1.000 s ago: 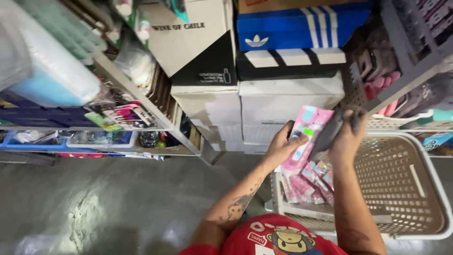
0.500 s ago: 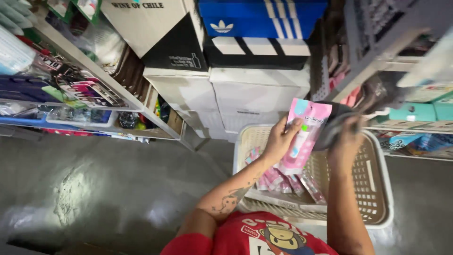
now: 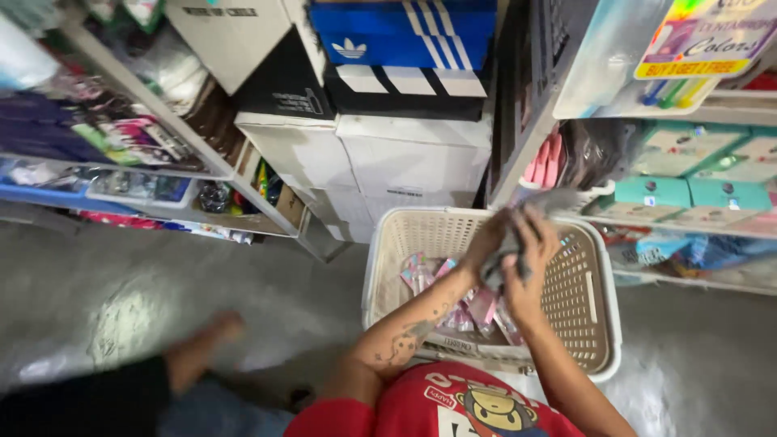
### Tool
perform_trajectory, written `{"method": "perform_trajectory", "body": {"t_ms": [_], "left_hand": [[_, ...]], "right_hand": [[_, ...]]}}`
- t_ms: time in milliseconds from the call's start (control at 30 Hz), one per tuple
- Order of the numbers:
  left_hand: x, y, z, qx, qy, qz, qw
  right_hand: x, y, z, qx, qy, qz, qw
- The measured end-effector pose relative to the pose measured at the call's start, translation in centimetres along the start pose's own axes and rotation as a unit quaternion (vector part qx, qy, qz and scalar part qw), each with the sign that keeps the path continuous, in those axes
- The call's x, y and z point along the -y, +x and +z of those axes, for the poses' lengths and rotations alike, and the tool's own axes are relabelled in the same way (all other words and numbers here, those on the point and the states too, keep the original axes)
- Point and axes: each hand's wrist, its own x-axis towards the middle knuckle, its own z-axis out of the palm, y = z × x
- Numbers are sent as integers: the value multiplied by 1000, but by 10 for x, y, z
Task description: Wiping down individual hygiene and cosmetic products with a cloth and placing them into a shopping basket.
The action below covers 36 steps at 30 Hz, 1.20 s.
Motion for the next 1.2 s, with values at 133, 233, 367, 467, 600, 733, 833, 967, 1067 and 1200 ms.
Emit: {"method": "perform_trajectory", "body": {"t_ms": [133, 233, 367, 467, 600, 733, 833, 967, 1067, 1200], "left_hand": [[97, 14, 8, 17, 34, -76, 996], [166, 40, -10, 14, 50, -84, 995], [139, 48, -8, -4, -287, -192, 939], [188, 39, 19, 0, -182, -172, 968], [137, 3, 38, -47, -35, -10, 998], [151, 41, 12, -108, -202, -21, 973], [169, 73, -18, -209, 36, 4, 977], [111, 41, -5, -257, 43, -44, 964], [100, 39, 20, -235, 75, -62, 967], [52, 35, 24, -290, 178, -18, 940]], "right_hand": [[5, 35, -1, -72, 115, 61, 989], [25, 24, 3, -79, 205, 81, 972], [28, -22, 7, 18, 103, 108, 989], [3, -16, 0, -17, 93, 125, 988], [14, 7, -18, -139, 178, 216, 950], [32, -40, -5, -16, 164, 188, 968], [-24, -81, -5, 30, 182, 213, 959], [-63, -30, -34, -35, 164, 230, 959], [-30, 19, -42, -32, 176, 225, 958], [-59, -7, -28, 91, 65, 243, 964]]}}
